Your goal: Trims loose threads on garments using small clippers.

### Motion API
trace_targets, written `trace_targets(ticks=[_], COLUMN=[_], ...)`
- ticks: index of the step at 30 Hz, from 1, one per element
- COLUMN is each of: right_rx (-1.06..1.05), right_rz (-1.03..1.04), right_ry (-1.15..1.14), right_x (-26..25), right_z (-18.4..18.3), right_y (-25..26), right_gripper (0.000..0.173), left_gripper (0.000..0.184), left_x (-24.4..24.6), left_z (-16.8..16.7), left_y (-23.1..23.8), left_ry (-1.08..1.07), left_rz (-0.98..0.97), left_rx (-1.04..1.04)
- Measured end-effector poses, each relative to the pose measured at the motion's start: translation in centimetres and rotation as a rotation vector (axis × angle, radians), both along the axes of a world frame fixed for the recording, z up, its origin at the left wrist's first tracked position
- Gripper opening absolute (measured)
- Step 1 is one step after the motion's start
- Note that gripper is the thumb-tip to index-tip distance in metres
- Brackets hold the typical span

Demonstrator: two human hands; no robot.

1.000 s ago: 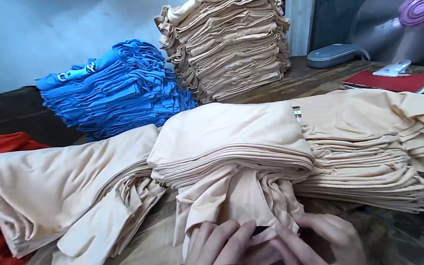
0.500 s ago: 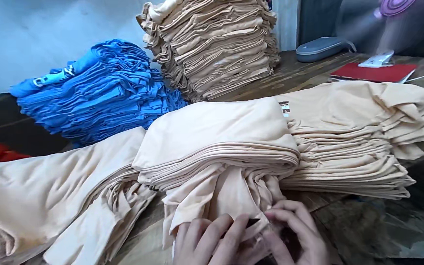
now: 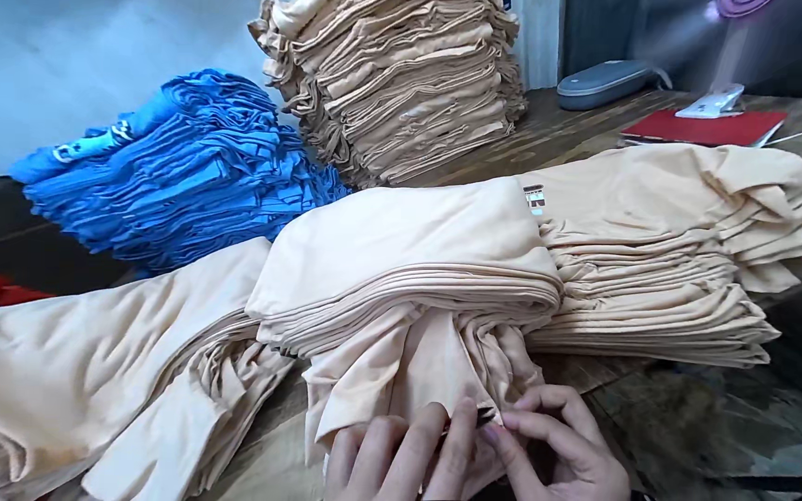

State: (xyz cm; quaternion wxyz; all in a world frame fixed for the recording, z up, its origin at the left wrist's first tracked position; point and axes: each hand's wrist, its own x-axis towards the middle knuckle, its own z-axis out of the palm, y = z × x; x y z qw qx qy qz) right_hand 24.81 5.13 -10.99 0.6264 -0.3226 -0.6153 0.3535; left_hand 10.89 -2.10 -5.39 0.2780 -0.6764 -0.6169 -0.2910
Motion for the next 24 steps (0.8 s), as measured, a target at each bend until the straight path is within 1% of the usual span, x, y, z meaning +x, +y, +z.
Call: trace_targets(ticks=[4, 6, 8, 10, 11, 14, 16, 18, 21, 24], right_rx=[0.015, 0.008, -0.043, -0.128, -0.172, -0.270, -0.276, -0.246, -0.146, -0.024], right_rz=[-0.016, -0.017, 0.027, 0.118, 0.156, 0.218, 0.225, 0.209, 0.161, 0.094], right_ry=[-0.003, 0.007, 0.038, 0.101, 0.132, 0.203, 0.207, 0.206, 0.184, 0.127], right_x=[0.0, 0.1, 0.2, 0.6, 0.7, 0.9, 0.7, 0.5, 0.4, 0.4], right_z=[-0.3, -0.4, -0.4, -0.2, -0.2, 0.2, 0.6, 0.9, 1.0, 0.9], right_y=[0.2, 0.2, 0.2, 0.3, 0.5, 0.9, 1.0, 1.0, 1.0, 1.1], right_gripper=[0.011, 0.011, 0.009, 0.003, 0.003, 0.010, 0.012, 0.012, 0.010, 0.006], left_gripper=[0.024, 0.023, 0.020, 0.021, 0.022, 0.031, 0.027, 0.024, 0.024, 0.026], left_x=[0.1, -0.1, -0.6, -1.1, -1.4, -1.7, -1.5, -1.0, 0.1, 0.6], left_z=[-0.1, -0.7, -1.1, -0.9, -0.9, -0.8, -0.6, -0.1, 0.5, 0.5], left_y=[0.5, 1.2, 1.5, 1.3, 1.1, 0.6, 0.4, 0.4, 1.0, 1.7], left_ry=[0.008, -0.022, -0.105, -0.201, -0.247, -0.352, -0.321, -0.224, -0.078, -0.001], left_rz=[-0.022, -0.050, -0.084, -0.109, -0.124, -0.165, -0.146, -0.112, -0.060, -0.026], left_rx=[-0.014, 0.000, 0.006, -0.024, -0.049, -0.112, -0.088, -0.053, -0.014, 0.019])
